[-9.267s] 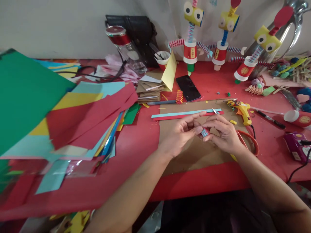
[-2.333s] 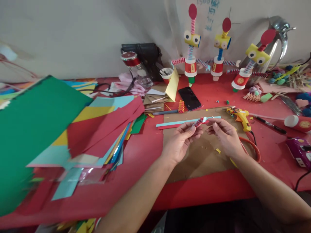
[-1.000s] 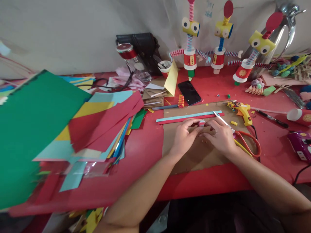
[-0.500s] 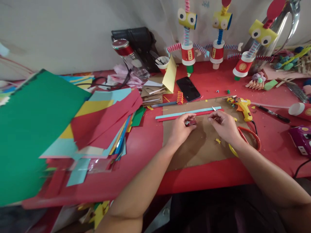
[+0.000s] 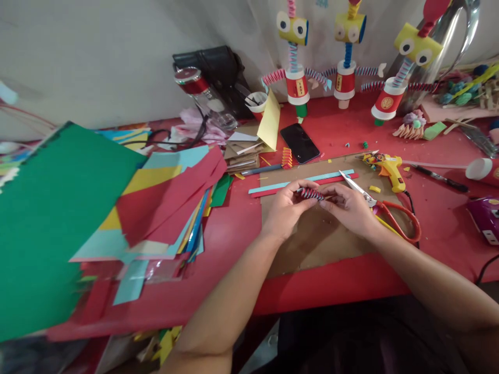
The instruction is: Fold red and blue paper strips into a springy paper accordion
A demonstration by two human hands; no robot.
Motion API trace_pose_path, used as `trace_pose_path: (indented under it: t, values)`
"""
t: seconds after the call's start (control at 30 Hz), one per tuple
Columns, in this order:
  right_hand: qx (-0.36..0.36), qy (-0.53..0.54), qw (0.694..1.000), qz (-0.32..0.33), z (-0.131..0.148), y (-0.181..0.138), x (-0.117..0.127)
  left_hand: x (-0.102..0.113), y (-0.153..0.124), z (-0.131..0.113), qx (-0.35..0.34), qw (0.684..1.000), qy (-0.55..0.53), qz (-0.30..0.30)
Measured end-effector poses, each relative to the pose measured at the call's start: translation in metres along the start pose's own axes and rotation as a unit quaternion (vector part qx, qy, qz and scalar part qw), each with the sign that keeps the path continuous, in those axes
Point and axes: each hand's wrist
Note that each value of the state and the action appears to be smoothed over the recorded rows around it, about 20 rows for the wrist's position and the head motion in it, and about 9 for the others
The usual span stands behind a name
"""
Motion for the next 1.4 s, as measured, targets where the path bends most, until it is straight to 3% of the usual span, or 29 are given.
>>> trace_pose_path:
  t: [0.2, 0.4, 0.6, 0.8, 0.97, 1.03, 1.17, 1.4]
  values:
    - [0.041, 0.102, 0.993, -0.048, 0.003, -0.002, -0.004, -0.006, -0.002, -0.001, 0.107, 0.967, -0.226, -0.056]
    - [0.073, 0.13, 0.988, -0.027, 0.004, -0.004, -0.005, -0.008, 0.0, -0.004, 0.239, 0.902, -0.331, -0.145]
    - [0.071, 0.097, 0.992, -0.042, 0.002, -0.004, -0.005, -0.006, -0.001, -0.001, 0.234, 0.902, -0.338, -0.132]
    - [0.119, 0.005, 0.989, -0.087, 0.004, -0.004, -0.001, -0.003, -0.003, -0.002, 0.184, 0.949, -0.254, -0.013]
    - [0.105, -0.04, 0.985, -0.132, 0.005, -0.001, 0.006, 0.016, 0.011, -0.007, 0.032, 0.999, -0.039, 0.014]
    - [0.062, -0.012, 0.985, -0.157, 0.004, 0.001, 0.01, 0.026, 0.019, -0.007, 0.014, 0.997, 0.053, 0.048]
    - [-0.011, 0.064, 0.984, -0.164, 0.003, 0.007, 0.015, 0.038, 0.026, -0.003, -0.001, 0.988, 0.131, 0.086]
    - [-0.06, 0.136, 0.977, -0.152, 0.0, 0.011, 0.017, 0.036, 0.024, -0.002, 0.007, 0.973, 0.199, 0.118]
Point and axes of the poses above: each hand's wrist, its own y-axis towards the middle knuckle, its own x-axis out of the back of the hand, z = x × y, and after that the axes turned 10 degrees about -y, right-handed
